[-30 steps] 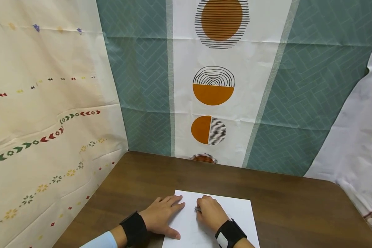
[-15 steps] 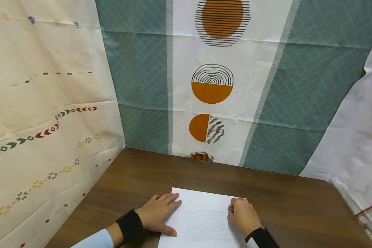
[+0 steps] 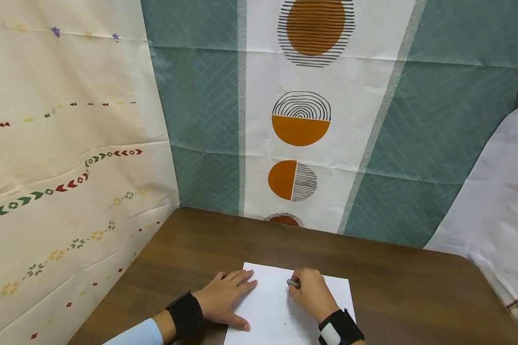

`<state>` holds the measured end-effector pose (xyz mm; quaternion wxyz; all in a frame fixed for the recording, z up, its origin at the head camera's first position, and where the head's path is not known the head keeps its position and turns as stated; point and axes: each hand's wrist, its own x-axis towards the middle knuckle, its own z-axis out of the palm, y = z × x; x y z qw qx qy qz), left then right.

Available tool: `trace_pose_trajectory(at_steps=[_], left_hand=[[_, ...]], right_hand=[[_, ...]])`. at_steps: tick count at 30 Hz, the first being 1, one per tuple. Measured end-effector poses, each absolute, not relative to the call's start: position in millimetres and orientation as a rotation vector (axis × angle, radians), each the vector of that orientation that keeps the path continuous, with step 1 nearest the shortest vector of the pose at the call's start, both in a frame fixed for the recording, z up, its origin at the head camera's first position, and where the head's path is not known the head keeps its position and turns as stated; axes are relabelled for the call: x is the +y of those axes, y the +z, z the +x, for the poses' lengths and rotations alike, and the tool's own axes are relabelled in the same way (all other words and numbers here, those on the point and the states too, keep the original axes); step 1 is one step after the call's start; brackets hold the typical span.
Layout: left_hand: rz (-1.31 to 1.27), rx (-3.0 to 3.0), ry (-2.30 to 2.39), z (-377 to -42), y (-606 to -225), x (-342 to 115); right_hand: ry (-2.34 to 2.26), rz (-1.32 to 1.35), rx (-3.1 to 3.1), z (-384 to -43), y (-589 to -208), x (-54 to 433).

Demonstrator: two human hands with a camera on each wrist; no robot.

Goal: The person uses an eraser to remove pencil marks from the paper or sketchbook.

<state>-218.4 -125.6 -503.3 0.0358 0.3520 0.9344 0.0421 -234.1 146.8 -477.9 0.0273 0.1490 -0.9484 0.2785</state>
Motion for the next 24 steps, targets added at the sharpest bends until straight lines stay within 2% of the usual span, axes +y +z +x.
trace_pose_trajectory(at_steps=[11, 24], left_hand=[[1.076, 2.891, 0.066, -220.5, -511.7, -120.8], [1.085, 2.929, 0.029, -221.0, -513.0, -123.6]], right_hand=[[0.896, 0.778, -2.891, -231.4, -478.0, 100.8], [0.68, 0.899, -2.888, -231.8, -495.9, 88.6]])
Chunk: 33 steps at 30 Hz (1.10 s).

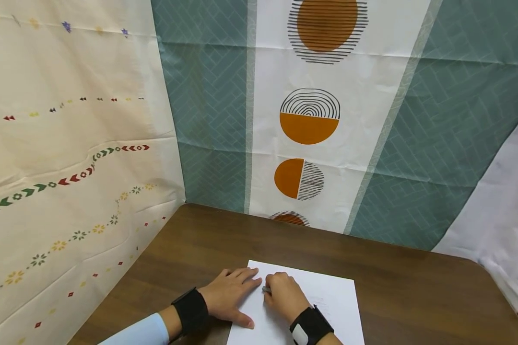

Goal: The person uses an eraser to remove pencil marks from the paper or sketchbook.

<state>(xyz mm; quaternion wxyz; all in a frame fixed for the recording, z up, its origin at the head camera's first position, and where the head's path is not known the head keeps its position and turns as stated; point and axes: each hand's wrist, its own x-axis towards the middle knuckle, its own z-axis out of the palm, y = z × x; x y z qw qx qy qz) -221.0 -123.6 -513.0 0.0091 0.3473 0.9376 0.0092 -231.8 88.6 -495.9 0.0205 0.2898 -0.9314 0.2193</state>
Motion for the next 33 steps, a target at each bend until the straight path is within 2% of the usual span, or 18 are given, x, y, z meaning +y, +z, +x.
trace_pose_trajectory(at_steps=[11, 26, 33], left_hand=[[1.062, 2.895, 0.055, -220.4, -507.1, -121.7], [1.045, 2.855, 0.124, -222.1, -502.3, -127.5], [1.054, 2.844, 0.116, -223.2, -505.6, -124.9]], right_hand=[[0.292, 0.888, -2.894, -221.2, -495.8, 100.0], [0.195, 0.477, -2.997, -214.4, -496.6, 199.1], [0.388, 0.435, -2.955, -214.7, -489.0, 183.8]])
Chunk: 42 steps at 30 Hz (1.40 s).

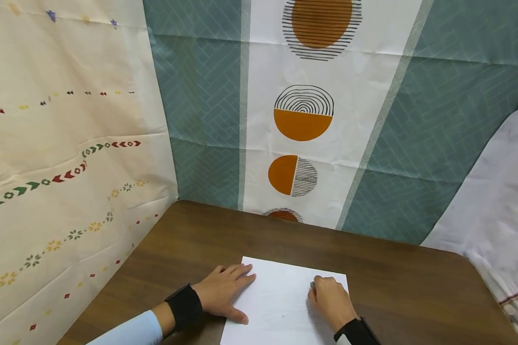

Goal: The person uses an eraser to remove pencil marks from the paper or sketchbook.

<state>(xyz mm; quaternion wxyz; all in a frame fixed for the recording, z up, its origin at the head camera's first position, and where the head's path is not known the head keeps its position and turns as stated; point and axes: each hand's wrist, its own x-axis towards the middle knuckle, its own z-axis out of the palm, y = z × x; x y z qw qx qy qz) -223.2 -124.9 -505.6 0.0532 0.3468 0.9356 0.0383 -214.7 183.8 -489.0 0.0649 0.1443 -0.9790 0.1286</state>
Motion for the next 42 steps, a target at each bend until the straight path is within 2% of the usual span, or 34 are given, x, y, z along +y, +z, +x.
trace_pose_trajectory(at_steps=[10, 18, 24, 30, 37, 42], left_hand=[[1.12, 2.886, 0.055, -220.7, -504.4, -116.6], [1.116, 2.892, 0.069, -222.0, -509.1, -114.2], [1.08, 2.869, 0.119, -220.7, -500.8, -116.0], [1.042, 2.845, 0.12, -219.4, -493.0, -119.8], [1.015, 2.836, 0.127, -219.6, -496.3, -122.7], [1.028, 2.836, 0.135, -221.1, -502.9, -123.9]], right_hand=[[0.572, 0.701, -2.858, -215.8, -482.3, 109.9], [0.554, 0.811, -2.816, -218.3, -498.1, 91.7], [0.439, 0.654, -2.971, -221.0, -497.4, 106.9], [0.298, 0.533, -3.048, -218.2, -488.8, 145.2], [0.273, 0.355, -3.094, -212.3, -488.0, 195.7], [0.35, 0.334, -3.07, -212.1, -489.5, 204.3]])
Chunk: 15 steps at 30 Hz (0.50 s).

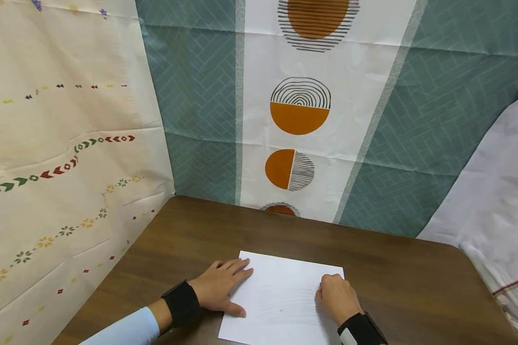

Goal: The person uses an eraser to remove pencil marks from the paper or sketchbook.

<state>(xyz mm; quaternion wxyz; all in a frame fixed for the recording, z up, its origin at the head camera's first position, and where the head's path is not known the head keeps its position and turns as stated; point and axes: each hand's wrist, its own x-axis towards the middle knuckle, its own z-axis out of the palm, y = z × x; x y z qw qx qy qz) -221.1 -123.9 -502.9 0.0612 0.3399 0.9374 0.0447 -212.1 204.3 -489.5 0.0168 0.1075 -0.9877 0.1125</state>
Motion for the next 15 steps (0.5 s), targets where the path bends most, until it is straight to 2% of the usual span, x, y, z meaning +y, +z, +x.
trace_pose_trajectory(at_steps=[7, 15], left_hand=[[1.046, 2.838, 0.113, -220.6, -505.2, -124.7], [1.051, 2.863, 0.07, -217.7, -496.6, -125.3]], right_hand=[[0.591, 0.375, -3.026, -212.8, -477.3, 168.6], [0.689, 0.631, -2.96, -218.1, -472.9, 113.8]])
